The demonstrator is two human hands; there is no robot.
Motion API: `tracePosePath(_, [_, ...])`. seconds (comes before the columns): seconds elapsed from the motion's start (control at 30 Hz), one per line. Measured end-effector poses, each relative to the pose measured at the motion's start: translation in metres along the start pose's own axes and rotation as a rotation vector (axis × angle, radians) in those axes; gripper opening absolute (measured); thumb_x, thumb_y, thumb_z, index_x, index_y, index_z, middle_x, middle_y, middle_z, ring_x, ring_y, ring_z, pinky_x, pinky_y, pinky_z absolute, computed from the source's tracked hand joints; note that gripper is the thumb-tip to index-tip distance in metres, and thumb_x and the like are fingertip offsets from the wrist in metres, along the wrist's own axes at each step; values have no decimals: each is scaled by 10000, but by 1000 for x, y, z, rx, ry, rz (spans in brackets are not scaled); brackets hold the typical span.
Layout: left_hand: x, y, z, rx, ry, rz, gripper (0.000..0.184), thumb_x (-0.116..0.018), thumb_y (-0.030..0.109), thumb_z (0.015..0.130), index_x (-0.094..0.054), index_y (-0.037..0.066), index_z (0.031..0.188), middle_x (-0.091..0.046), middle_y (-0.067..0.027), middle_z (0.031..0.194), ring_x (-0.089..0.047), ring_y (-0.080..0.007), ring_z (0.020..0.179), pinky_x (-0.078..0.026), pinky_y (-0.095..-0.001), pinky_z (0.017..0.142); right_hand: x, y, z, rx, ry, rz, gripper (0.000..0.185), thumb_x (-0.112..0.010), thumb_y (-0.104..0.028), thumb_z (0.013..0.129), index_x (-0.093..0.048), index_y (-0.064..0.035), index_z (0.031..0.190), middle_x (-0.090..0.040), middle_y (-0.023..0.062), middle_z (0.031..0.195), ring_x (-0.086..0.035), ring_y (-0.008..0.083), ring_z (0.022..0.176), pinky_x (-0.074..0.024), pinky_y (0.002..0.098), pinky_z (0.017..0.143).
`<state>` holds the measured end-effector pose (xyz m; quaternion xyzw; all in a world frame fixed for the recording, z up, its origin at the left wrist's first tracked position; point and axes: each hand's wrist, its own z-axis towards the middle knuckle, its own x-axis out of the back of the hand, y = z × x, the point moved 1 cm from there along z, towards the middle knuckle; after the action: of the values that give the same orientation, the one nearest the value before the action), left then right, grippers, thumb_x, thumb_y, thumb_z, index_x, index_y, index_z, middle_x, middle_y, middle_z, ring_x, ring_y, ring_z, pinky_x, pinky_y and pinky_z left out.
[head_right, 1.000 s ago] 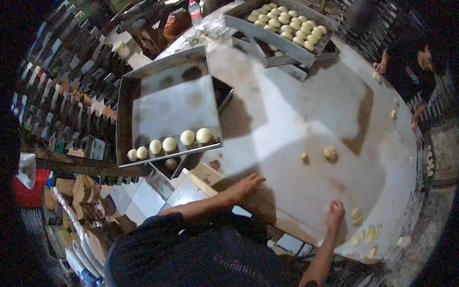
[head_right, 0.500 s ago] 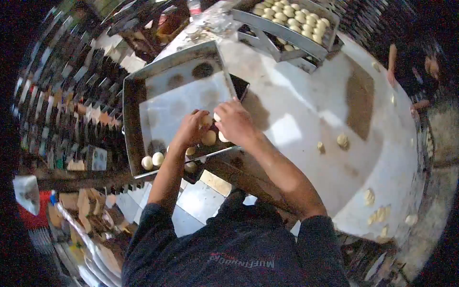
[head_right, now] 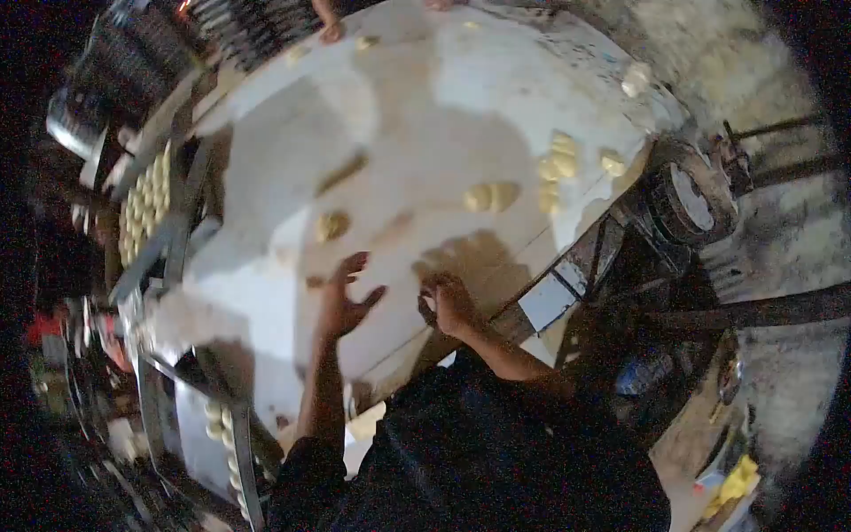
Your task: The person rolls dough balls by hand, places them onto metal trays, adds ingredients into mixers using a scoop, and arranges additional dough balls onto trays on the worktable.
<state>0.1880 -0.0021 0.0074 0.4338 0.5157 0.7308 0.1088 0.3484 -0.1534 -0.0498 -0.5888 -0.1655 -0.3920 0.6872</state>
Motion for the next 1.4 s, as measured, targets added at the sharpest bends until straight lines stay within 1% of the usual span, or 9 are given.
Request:
tracePosePath(0.17, [-162, 28, 161, -226, -151, 55, 619, -729, 211, 764, -445, 21, 1281, -472, -187, 1317, -447, -379, 1202, -372, -456, 1008, 90, 115, -2, -575, 260, 280, 344, -640, -32, 704, -578, 4, 1041, -595, 206, 999, -555, 401, 972, -422, 458, 884])
tracePosePath(0.3, [-220, 17, 200, -460, -187, 548, 627, -634, 120, 776, -365, 16, 1333, -450, -222, 1278, -469, -408, 1102, -412, -471, 926, 111, 164, 20, -449, 578, 171, 401, -663, -59, 720, -542, 14, 1095, -578, 231, 1012, -551, 404, 961, -435, 459, 854])
tracePosePath(0.5, [-163, 30, 173, 102, -587, 543, 426, -597, 97, 769, -513, -19, 1170, -592, -167, 1034, -562, -313, 941, -460, -428, 819, 88, 162, 69, -138, 420, -259, 242, -610, -149, 851, -452, -31, 992, -506, 180, 928, -548, 339, 858, -466, 429, 773])
tracePosePath(0.6, [-130, 62, 154, 217, -517, -123, 334, -665, 151, 802, -572, 1, 1086, -655, -108, 941, -633, -212, 837, -503, -319, 716, 88, 136, 74, -391, 208, 938, 315, -605, -112, 863, -337, -69, 1023, -459, 70, 904, -526, 169, 844, -463, 322, 738])
tracePosePath(0.77, [-70, 106, 72, 134, -279, 25, 328, -691, 169, 821, -582, 8, 1084, -666, -141, 903, -644, -236, 810, -501, -330, 716, 84, 54, 41, -252, 128, 1238, 437, -609, 62, 786, -309, -70, 1077, -494, 77, 937, -574, 155, 788, -545, 309, 633])
tracePosePath(1.03, [29, 74, -82, 65, 32, 216, 230, -614, 93, 873, -588, 21, 1089, -649, -154, 869, -615, -250, 786, -486, -330, 718, 74, -13, 42, -333, 182, 1062, 370, -657, -79, 816, -411, -31, 1089, -582, 117, 942, -597, 180, 814, -517, 319, 693])
tracePosePath(1.17, [18, 10, -118, 285, 367, -94, 244, -558, 227, 926, -557, -7, 997, -566, -139, 897, -526, -250, 821, -436, -350, 767, 81, 20, 44, -211, 654, 510, 301, -557, -276, 899, -457, -27, 1034, -562, 96, 909, -563, 212, 802, -465, 357, 703])
tracePosePath(1.23, [-2, -20, -128, 398, 365, 34, 244, -543, 233, 919, -545, -8, 956, -526, -160, 861, -483, -315, 842, -407, -401, 795, 72, 59, 30, -386, 374, 436, 241, -533, -254, 914, -473, -36, 996, -537, 107, 860, -544, 238, 779, -441, 365, 668])
tracePosePath(1.4, [2, -71, -107, 123, 330, 541, 298, -661, 247, 798, -542, 18, 947, -524, -140, 938, -468, -343, 901, -390, -429, 831, 91, 118, 28, 362, -147, -221, 196, -570, -210, 833, -477, -38, 835, -474, 137, 858, -454, 334, 848, -369, 467, 802])
